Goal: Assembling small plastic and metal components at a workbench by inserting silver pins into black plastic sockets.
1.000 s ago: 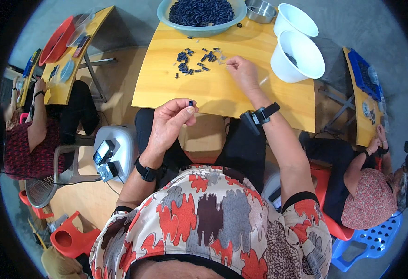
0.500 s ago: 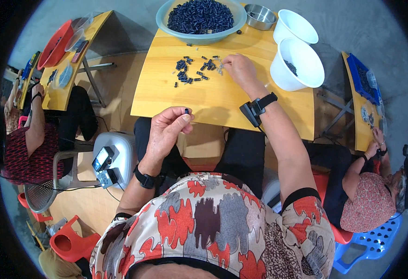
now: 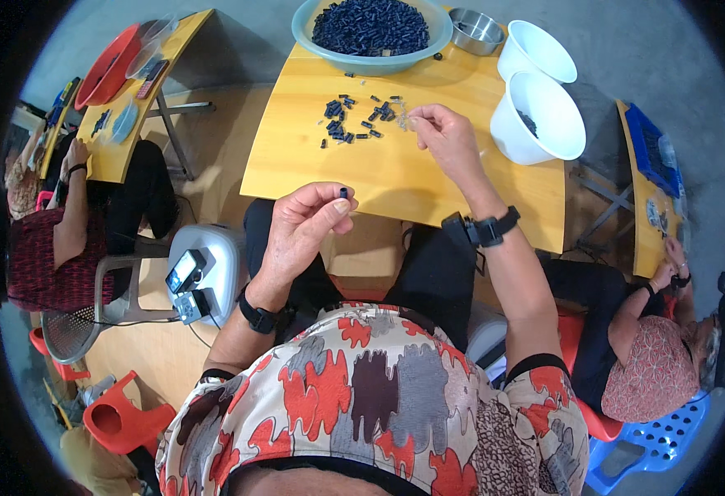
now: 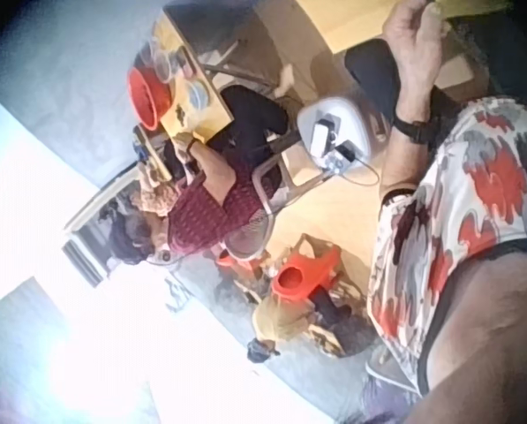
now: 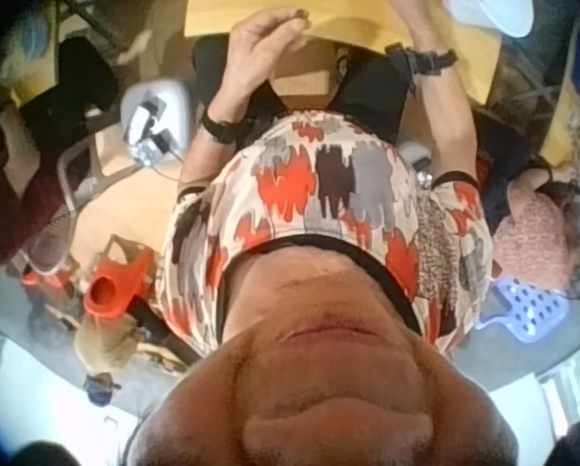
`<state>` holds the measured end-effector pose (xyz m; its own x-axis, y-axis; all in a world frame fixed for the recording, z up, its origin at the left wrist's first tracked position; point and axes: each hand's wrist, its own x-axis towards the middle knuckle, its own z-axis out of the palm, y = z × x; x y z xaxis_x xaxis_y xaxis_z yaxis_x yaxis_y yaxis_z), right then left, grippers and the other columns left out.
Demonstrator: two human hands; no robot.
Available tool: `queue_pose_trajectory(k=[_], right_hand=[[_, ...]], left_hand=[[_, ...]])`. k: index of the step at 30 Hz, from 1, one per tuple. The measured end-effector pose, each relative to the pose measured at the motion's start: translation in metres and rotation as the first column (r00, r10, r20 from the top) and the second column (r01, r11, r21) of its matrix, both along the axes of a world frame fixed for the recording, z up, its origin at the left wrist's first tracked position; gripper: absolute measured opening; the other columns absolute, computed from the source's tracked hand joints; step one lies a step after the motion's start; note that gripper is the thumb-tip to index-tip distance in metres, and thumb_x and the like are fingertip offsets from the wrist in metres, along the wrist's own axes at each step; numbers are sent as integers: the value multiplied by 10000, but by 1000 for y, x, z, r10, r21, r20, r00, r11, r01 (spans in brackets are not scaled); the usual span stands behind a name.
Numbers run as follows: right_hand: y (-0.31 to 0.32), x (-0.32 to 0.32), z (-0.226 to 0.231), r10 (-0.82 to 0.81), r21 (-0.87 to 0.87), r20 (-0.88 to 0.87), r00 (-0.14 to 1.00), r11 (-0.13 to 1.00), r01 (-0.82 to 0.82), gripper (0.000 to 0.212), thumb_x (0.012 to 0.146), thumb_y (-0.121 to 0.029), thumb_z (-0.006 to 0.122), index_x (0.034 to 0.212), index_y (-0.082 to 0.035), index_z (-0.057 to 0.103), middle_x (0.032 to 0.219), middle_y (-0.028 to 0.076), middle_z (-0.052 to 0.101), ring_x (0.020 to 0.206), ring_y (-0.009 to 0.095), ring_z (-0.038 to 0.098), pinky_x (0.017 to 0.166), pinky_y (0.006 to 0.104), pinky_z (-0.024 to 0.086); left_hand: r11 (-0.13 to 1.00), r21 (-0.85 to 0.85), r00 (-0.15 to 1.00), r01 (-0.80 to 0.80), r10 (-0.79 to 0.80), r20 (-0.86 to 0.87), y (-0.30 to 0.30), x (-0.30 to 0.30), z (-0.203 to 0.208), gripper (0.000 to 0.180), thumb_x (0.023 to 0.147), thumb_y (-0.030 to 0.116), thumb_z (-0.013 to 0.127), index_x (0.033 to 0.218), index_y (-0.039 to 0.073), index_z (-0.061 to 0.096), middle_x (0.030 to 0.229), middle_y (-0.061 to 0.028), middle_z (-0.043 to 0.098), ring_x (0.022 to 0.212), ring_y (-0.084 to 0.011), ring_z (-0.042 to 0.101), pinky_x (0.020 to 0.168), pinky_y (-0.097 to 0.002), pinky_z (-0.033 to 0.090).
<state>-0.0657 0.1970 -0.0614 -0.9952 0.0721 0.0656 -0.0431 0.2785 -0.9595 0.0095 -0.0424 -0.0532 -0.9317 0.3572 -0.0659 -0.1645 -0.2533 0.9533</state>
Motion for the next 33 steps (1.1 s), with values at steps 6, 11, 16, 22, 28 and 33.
queue_pose_trajectory(k=[6,11,16,22,28,33], right_hand=[[-26,50,37,180,-222,-59,982,957,-189,81,838,-11,549,909,7,583,751,33,592,577,55,480,520,188,388],[-38,70,42,249,-438,-101,963,858,-268,109,829,21,538,932,10,571,829,62,594,606,63,485,539,193,390],[-55,87,61,159,-538,-89,983,823,-182,128,827,12,573,951,21,603,739,22,586,588,46,482,531,190,398],[-60,100,72,261,-361,-167,951,881,-306,144,860,-3,565,995,16,611,807,32,624,636,51,518,582,179,443],[-67,105,75,346,-344,-169,923,857,-384,120,836,-19,612,952,7,633,851,34,630,711,68,556,644,188,467],[-69,107,65,363,-263,-199,910,875,-407,125,815,1,621,938,13,635,928,45,611,831,108,575,738,226,473]], left_hand=[[999,38,997,21,-18,-81,-1,8,18,136,880,54,568,994,-5,613,889,-60,640,698,-71,578,641,-216,496],[999,32,993,31,-27,-118,-4,16,26,144,874,35,567,1004,-11,608,901,-64,643,730,-77,588,665,-215,504],[999,1,989,53,-52,-136,-8,23,31,147,873,30,566,1007,-13,609,905,-62,642,751,-77,593,681,-210,509],[999,24,988,38,-33,-152,-10,31,38,150,872,41,576,1007,-16,609,909,-63,641,753,-77,591,672,-212,505],[997,52,992,55,-48,-116,-12,36,42,156,877,43,571,1015,-17,611,901,-61,646,740,-75,591,672,-206,501],[995,34,987,91,-85,-135,-14,40,46,160,881,53,569,1015,-21,613,888,-50,647,716,-66,587,663,-200,497]])
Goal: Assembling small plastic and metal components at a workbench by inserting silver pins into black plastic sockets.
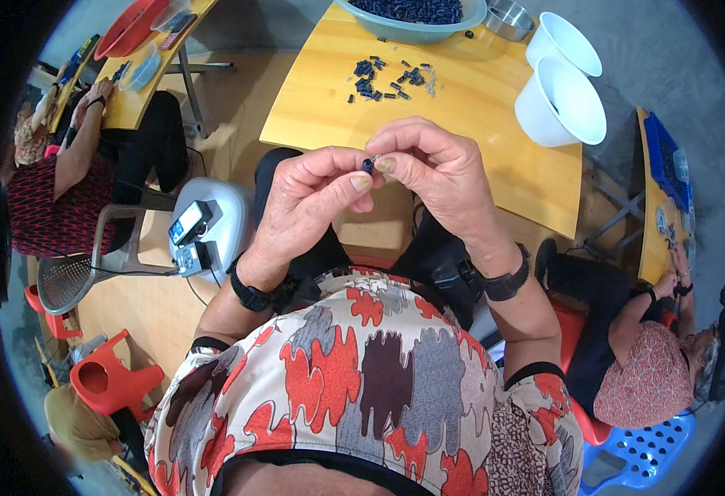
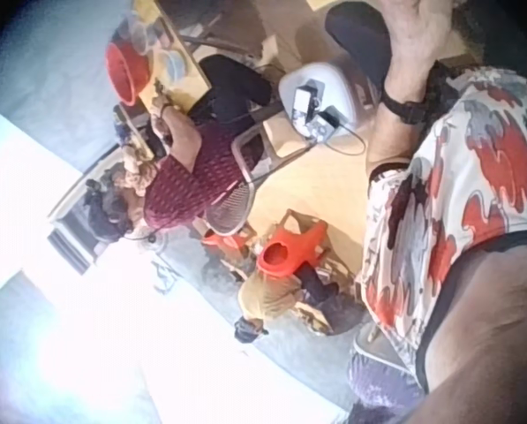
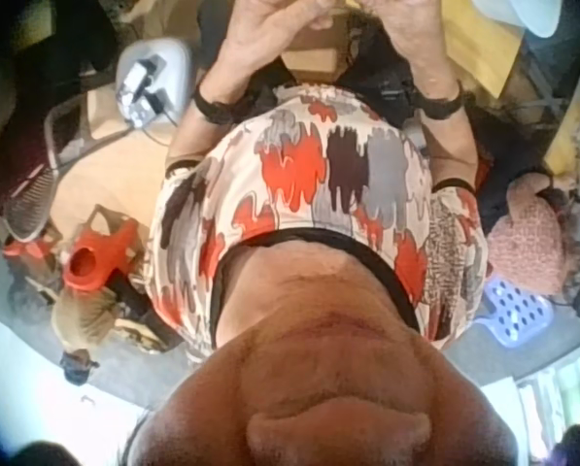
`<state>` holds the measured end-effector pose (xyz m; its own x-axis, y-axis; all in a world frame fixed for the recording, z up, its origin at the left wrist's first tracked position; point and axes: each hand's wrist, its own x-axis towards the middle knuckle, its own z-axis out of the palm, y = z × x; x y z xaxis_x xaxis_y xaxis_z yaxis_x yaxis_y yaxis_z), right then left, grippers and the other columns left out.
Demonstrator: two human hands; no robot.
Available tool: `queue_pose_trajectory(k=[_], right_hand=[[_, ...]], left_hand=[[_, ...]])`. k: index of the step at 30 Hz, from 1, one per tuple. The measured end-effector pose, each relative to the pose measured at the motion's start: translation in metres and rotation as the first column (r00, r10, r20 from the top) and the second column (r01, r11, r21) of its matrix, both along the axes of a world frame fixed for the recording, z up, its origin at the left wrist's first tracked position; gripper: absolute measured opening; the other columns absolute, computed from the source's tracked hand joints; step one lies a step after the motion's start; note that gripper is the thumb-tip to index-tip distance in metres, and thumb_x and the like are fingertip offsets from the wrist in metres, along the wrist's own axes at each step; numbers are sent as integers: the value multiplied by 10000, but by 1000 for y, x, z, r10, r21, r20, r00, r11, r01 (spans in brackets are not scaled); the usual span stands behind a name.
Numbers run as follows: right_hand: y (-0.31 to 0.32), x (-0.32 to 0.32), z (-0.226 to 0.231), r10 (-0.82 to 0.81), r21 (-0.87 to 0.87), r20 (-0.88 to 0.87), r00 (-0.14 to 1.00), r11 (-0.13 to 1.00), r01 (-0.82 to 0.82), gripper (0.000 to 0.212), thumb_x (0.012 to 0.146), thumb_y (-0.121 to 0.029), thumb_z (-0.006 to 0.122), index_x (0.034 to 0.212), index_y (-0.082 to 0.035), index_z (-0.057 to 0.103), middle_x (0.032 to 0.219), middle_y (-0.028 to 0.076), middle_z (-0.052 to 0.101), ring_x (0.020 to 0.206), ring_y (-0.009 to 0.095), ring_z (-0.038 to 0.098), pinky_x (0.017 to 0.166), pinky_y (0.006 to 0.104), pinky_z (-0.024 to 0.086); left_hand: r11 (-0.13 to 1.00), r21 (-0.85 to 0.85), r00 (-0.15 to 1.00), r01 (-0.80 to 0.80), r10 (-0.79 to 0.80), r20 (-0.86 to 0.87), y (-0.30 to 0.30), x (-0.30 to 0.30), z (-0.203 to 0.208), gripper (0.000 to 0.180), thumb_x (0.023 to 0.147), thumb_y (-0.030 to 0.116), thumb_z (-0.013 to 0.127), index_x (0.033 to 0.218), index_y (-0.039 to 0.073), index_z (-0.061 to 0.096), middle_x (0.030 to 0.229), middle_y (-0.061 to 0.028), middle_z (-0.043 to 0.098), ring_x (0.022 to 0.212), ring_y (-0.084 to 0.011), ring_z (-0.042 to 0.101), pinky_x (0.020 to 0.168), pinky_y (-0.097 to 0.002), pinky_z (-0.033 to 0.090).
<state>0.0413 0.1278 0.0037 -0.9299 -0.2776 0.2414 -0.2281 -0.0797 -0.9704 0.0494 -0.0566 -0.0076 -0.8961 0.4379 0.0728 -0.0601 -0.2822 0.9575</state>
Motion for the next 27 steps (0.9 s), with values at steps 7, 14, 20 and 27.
queue_pose_trajectory(k=[7,14,20,27], right_hand=[[4,3,1,37,-83,203,978,996,-21,120,820,-3,620,937,15,634,915,42,612,820,97,572,727,215,469],[3,4,1,27,-49,80,996,999,-24,124,809,-14,641,928,19,640,912,48,625,827,104,580,745,215,465],[6,5,4,34,31,46,998,999,-35,126,799,-21,655,919,17,643,898,55,633,828,108,583,765,222,466],[7,7,-1,16,69,-4,1000,998,-15,108,803,-34,658,902,7,649,891,34,632,794,80,581,717,203,474]], left_hand=[[998,-24,998,52,-53,-39,-2,-1,2,177,878,100,586,1004,-23,615,791,-17,625,675,-46,553,621,-191,474],[996,-49,996,72,-74,-45,-4,-1,3,167,872,93,595,980,-33,609,777,-21,621,657,-48,550,605,-193,472],[998,-25,998,50,-51,-38,-4,1,2,150,863,76,602,966,-34,605,764,-22,615,657,-68,583,599,-203,490],[995,-40,995,95,-96,-29,-5,1,5,144,861,72,603,951,-39,595,773,-31,620,683,-90,616,612,-223,515]])
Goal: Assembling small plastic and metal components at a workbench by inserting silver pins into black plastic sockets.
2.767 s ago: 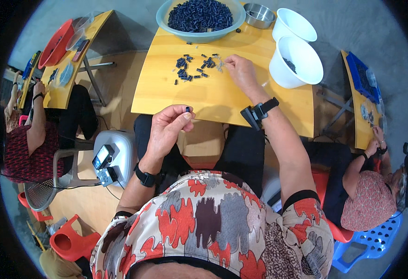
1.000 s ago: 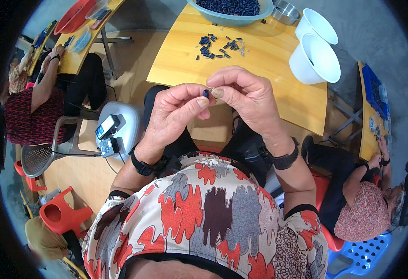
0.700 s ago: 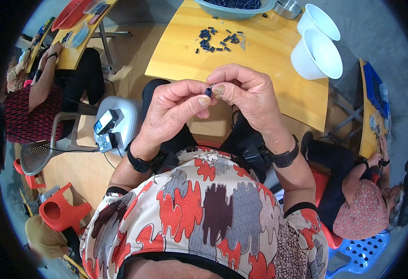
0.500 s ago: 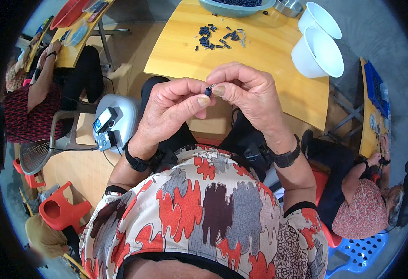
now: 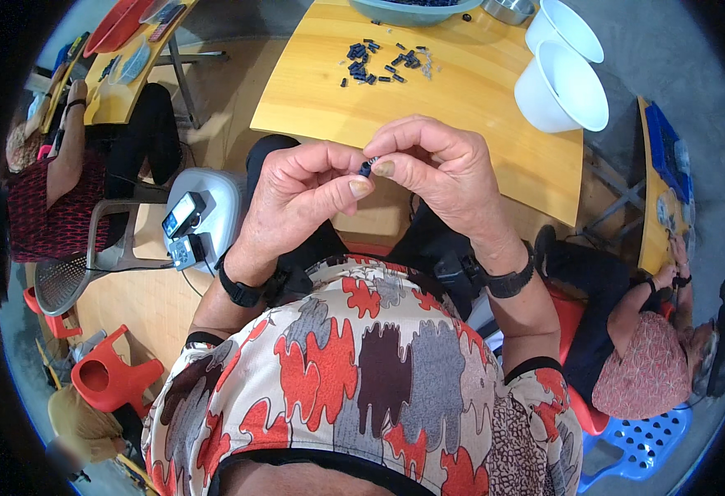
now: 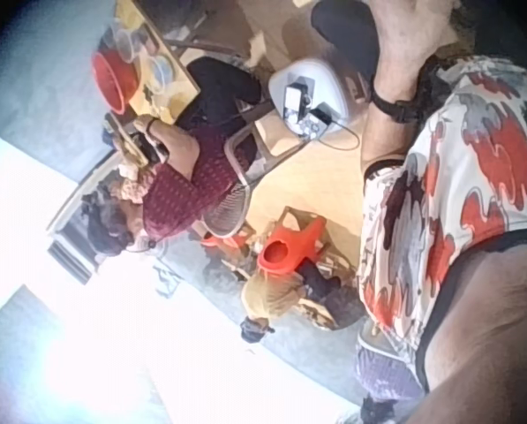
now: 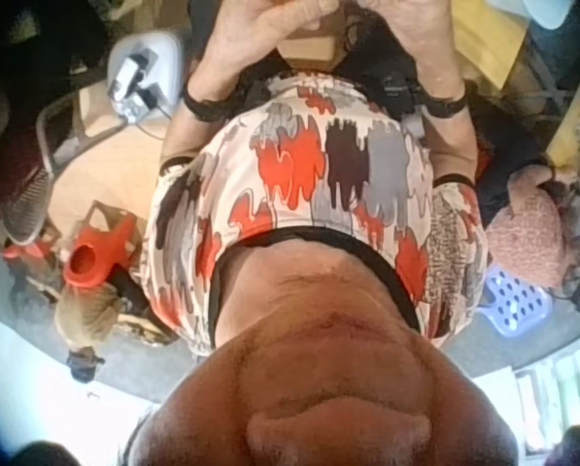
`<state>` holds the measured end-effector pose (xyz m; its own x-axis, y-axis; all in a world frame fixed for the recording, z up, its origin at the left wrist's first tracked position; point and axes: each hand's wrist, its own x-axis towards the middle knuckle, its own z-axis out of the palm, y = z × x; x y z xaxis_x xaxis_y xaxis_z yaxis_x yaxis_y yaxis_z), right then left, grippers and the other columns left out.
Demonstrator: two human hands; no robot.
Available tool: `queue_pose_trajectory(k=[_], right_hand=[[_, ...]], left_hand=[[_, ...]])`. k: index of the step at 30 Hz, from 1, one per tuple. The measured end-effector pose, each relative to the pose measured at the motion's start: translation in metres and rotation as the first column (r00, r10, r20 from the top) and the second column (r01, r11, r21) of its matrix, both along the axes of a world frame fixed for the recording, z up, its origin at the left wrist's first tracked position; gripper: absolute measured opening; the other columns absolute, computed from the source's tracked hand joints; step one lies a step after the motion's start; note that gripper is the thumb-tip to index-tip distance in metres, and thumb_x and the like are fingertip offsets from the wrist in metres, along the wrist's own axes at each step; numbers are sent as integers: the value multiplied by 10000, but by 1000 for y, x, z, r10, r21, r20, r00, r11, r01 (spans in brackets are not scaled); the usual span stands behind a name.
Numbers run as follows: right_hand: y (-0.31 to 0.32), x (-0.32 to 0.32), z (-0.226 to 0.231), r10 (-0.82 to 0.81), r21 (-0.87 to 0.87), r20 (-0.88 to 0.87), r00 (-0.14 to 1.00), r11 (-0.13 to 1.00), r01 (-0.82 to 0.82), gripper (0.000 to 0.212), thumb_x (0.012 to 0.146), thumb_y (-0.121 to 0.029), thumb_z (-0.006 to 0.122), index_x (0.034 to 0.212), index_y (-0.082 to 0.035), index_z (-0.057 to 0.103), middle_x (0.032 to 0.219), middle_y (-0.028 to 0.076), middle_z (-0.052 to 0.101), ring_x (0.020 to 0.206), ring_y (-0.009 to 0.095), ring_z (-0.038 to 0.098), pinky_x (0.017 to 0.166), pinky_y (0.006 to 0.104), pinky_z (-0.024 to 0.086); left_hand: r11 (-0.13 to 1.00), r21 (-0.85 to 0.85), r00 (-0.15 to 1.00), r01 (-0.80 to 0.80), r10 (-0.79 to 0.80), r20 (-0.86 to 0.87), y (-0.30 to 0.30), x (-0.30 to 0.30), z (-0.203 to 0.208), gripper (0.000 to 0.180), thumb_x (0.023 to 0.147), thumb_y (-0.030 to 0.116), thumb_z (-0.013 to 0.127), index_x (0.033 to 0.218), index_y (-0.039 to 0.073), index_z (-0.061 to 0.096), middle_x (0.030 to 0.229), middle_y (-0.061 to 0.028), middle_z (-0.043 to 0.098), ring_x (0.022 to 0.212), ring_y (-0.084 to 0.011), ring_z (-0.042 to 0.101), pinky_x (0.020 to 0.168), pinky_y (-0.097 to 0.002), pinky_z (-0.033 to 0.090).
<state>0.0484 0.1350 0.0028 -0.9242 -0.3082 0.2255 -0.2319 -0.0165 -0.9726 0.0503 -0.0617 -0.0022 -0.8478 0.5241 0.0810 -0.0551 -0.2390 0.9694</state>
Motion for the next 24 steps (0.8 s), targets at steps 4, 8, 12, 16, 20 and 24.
queue_pose_trajectory(k=[4,8,12,16,20,24], right_hand=[[2,1,3,7,35,-28,1000,999,-6,105,800,-28,658,901,0,652,883,32,628,793,77,580,709,203,476],[2,2,5,17,62,-50,999,998,-14,105,790,-9,660,895,-1,655,873,38,623,788,87,583,706,205,475],[-1,4,1,-7,33,-75,997,999,9,105,784,1,660,890,-2,657,874,43,623,785,95,584,701,206,476],[-2,4,0,-3,41,-65,998,999,5,112,782,8,658,894,-6,659,876,45,624,788,95,583,702,209,476],[-1,4,2,18,48,-37,999,999,-17,120,783,8,657,903,-5,659,876,44,628,789,95,584,703,210,477],[-3,5,1,-9,18,-64,998,1000,10,112,797,-5,650,909,-5,657,870,37,637,740,79,574,663,194,471]], left_hand=[[997,-70,999,-17,14,-49,0,2,1,131,856,70,607,935,-34,602,779,-36,627,688,-92,622,608,-225,518],[997,-70,997,-27,22,-75,1,1,1,122,852,69,612,919,-33,608,774,-39,634,679,-92,625,598,-218,512],[996,-78,997,-48,43,-62,0,3,1,109,823,47,646,900,-25,617,772,-14,620,692,-53,571,604,-188,472],[995,-77,998,-59,56,-42,0,4,-2,118,796,21,677,893,-15,622,787,13,604,718,-16,518,627,-167,438],[996,-52,997,-70,69,-20,0,5,-4,116,791,8,678,891,-10,621,794,10,608,721,-19,525,632,-170,442],[997,11,996,-78,78,-33,1,4,-6,96,803,0,653,890,-15,615,792,-12,624,702,-59,579,618,-195,477]])
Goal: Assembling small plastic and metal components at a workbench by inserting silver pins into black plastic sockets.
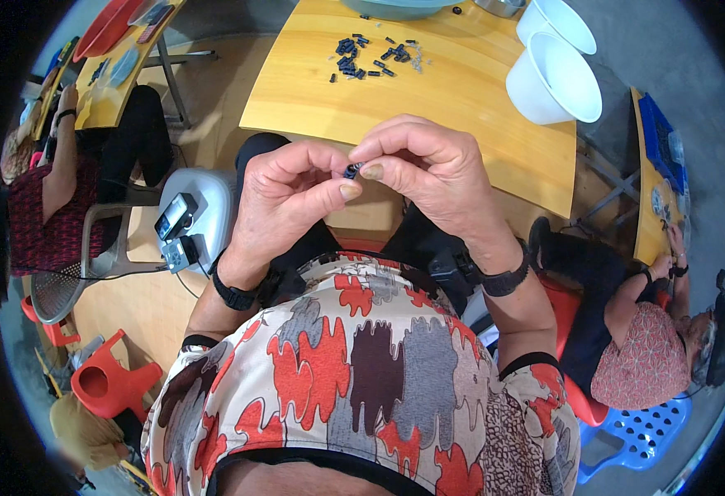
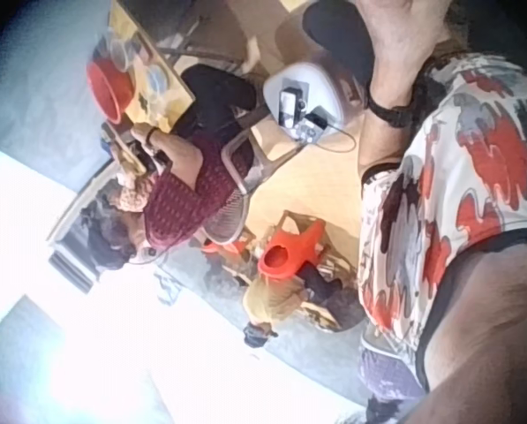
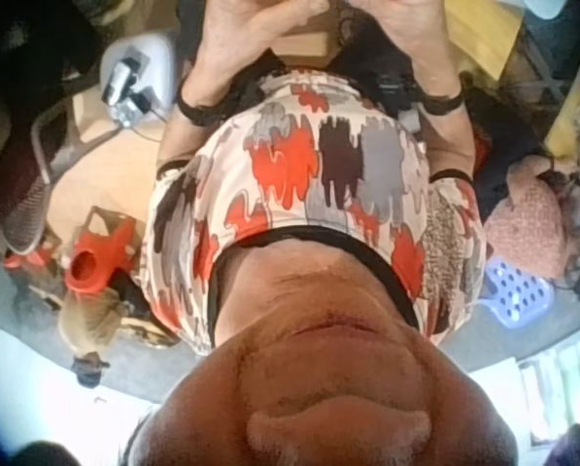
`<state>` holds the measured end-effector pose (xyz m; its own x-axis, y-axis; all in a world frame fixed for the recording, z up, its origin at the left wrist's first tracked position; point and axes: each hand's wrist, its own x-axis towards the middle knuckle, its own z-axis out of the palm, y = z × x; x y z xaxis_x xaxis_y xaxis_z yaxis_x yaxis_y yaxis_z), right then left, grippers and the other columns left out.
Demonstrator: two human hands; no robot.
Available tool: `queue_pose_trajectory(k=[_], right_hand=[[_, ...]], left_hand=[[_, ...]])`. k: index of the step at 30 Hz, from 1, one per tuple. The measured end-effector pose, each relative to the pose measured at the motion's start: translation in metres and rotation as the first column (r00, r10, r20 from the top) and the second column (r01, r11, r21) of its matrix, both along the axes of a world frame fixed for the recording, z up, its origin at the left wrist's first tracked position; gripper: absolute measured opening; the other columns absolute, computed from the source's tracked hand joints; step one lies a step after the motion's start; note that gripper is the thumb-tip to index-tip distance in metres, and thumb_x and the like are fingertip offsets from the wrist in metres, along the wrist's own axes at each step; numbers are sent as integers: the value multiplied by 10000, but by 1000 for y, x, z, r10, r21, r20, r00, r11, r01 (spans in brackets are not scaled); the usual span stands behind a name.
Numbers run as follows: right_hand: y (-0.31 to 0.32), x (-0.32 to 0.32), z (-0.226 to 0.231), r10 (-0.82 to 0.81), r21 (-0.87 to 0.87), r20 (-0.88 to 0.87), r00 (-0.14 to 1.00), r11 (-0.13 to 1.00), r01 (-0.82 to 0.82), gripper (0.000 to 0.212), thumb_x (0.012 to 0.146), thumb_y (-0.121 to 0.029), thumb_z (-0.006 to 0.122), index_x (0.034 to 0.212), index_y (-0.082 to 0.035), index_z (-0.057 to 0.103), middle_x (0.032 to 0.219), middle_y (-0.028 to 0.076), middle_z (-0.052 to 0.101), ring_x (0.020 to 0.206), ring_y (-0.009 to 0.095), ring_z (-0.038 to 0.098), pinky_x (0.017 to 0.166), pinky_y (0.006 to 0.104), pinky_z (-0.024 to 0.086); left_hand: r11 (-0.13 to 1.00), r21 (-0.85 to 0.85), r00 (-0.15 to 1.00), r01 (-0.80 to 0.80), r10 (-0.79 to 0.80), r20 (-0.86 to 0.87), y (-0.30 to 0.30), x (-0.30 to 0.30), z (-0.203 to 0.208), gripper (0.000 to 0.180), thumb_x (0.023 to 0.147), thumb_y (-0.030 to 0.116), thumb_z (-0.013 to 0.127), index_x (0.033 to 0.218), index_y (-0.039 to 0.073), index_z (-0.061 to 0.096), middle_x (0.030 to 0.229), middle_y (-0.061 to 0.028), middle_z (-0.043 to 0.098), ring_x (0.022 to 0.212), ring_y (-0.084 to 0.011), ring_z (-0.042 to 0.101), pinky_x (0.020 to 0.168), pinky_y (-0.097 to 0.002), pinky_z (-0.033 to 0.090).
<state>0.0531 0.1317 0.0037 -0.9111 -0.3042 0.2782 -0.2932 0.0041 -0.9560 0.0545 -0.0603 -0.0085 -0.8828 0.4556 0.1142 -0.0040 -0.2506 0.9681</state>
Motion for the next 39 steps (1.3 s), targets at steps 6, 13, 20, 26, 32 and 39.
queue_pose_trajectory(k=[6,13,20,26,32,39], right_hand=[[5,3,-5,12,-156,187,982,988,18,118,834,-45,627,940,4,643,846,37,645,632,50,513,564,183,434],[5,5,-15,84,-432,324,942,899,68,148,842,-86,628,950,14,630,815,59,641,602,59,485,542,179,407],[6,9,-18,18,-351,323,946,931,102,161,848,-124,629,937,10,614,826,65,619,625,81,494,563,197,410],[4,5,-10,-120,-18,-62,991,993,119,100,817,-81,654,891,-14,656,796,34,636,677,86,559,603,205,445],[7,3,-1,-89,195,-227,970,972,135,82,772,-63,678,849,-39,659,765,53,627,673,130,587,590,236,459],[8,-6,11,56,479,-409,911,863,162,107,719,1,683,813,-22,638,738,71,610,608,177,579,531,260,443]], left_hand=[[999,6,999,-33,33,-8,1,0,-4,95,810,2,643,896,-23,614,787,-24,635,711,-70,606,637,-203,494],[1000,-24,999,10,-10,36,4,-1,-2,121,800,5,660,913,-18,626,800,-21,639,737,-52,588,660,-193,482],[1000,-18,999,20,-19,38,7,-1,0,103,804,3,653,900,-20,624,799,-22,642,728,-49,583,658,-192,479],[999,-33,1000,20,-20,22,10,-3,-3,97,804,26,666,885,-14,630,790,-13,640,719,-39,574,643,-181,470],[997,-74,1000,2,-1,13,9,-2,-3,97,800,38,674,873,-13,635,758,2,631,690,-24,557,613,-177,463],[955,-288,986,-72,24,-165,9,-4,-9,94,799,28,672,876,-13,636,721,10,607,617,-11,509,525,-164,424]])
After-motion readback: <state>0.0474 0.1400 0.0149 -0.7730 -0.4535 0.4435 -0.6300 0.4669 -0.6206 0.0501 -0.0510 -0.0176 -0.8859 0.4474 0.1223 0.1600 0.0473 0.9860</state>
